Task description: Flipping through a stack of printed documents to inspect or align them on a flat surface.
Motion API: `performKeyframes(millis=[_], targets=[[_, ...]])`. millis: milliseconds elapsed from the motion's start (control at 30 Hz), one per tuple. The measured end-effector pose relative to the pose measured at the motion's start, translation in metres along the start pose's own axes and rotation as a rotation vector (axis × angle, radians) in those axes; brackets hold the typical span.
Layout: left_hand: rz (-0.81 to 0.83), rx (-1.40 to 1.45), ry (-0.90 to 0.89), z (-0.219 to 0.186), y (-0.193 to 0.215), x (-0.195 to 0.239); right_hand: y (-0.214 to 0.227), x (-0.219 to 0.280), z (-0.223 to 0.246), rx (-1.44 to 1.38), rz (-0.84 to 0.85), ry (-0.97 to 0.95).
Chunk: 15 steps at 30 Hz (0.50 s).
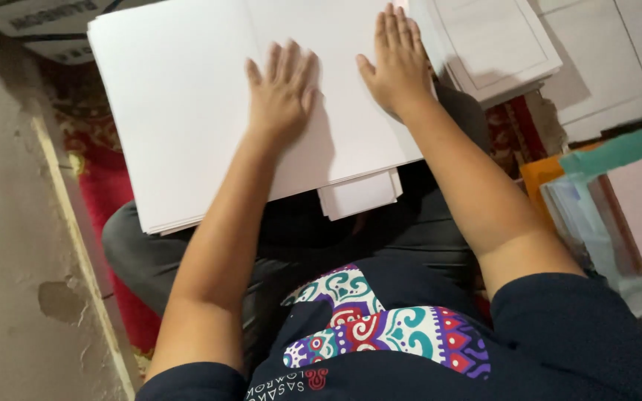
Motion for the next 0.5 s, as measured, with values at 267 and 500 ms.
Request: performKeyframes(millis=[267, 500], targets=[[-0.166, 0.086, 0.367, 0.037, 0.021, -0.040, 0.013, 0.096, 0.016, -0.016, 0.041, 0.003], [-0.361, 0.154, 0.365, 0.046, 0.017, -0.031, 0.051, 0.118, -0.054, -0.485, -0.273, 0.055]])
Point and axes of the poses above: each hand's wrist, its own x-axis away from the middle knuckle, its own y-axis out of the back of the hand, z = x × y, the point moved 6 cm from there along -x, towards the middle knuckle, and after that the axes turned 3 degrees about -x, right-handed, at the moved point
